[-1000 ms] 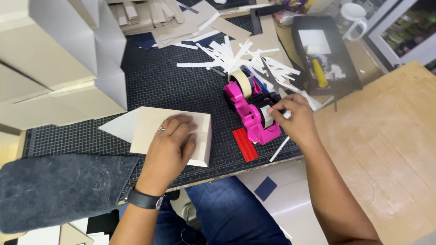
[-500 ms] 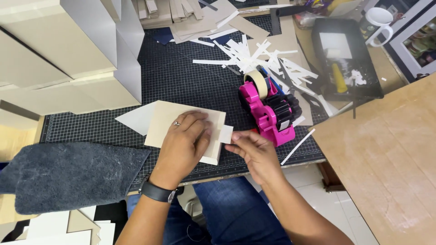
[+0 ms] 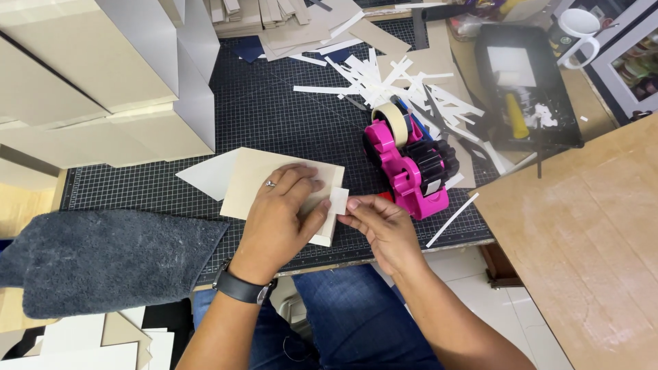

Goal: Assembling small cardboard boxes by folding templates and applying adhesive tape

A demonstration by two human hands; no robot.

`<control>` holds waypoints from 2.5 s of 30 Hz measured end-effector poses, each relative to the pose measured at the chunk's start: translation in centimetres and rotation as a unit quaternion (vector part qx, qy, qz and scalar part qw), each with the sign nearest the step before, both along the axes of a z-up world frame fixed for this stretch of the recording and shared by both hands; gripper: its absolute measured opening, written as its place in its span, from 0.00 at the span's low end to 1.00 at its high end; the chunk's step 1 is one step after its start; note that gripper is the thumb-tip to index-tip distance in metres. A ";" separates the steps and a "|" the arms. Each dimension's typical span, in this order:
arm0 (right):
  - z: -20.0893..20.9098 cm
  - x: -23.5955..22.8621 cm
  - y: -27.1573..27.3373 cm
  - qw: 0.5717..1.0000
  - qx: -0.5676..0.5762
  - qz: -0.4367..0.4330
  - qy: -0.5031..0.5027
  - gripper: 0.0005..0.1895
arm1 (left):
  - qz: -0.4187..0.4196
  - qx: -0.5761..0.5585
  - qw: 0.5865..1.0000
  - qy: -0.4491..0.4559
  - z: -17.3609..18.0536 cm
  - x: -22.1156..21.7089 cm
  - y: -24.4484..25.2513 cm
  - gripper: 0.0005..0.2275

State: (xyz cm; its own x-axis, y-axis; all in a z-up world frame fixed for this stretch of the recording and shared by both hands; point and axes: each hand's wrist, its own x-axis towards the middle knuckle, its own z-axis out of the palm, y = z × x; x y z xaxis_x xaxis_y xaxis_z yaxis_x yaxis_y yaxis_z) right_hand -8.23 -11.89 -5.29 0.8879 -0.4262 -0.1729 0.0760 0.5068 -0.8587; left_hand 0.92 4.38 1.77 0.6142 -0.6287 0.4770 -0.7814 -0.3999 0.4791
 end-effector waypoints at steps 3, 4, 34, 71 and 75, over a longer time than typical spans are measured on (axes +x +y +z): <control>0.0 0.0 0.0 1.000 0.002 0.001 0.000 0.08 | -0.001 0.003 1.000 0.003 0.1 0.0 0.0 0.11; 0.0 0.0 0.0 1.000 0.002 0.002 0.000 0.08 | -0.003 0.004 1.000 0.006 0.2 0.0 0.0 0.11; -4.7 0.0 -1.0 0.957 -0.277 -0.069 0.053 0.18 | 0.180 0.092 0.977 -0.064 -0.7 -2.6 -3.7 0.14; 7.7 0.7 -2.7 0.625 -0.776 0.023 -0.085 0.22 | 0.061 -0.118 0.983 0.129 -4.5 -7.5 -0.3 0.24; 8.2 0.1 -1.9 0.595 -0.798 0.022 -0.098 0.17 | 0.051 -0.122 0.979 0.157 -4.4 -5.4 -3.3 0.12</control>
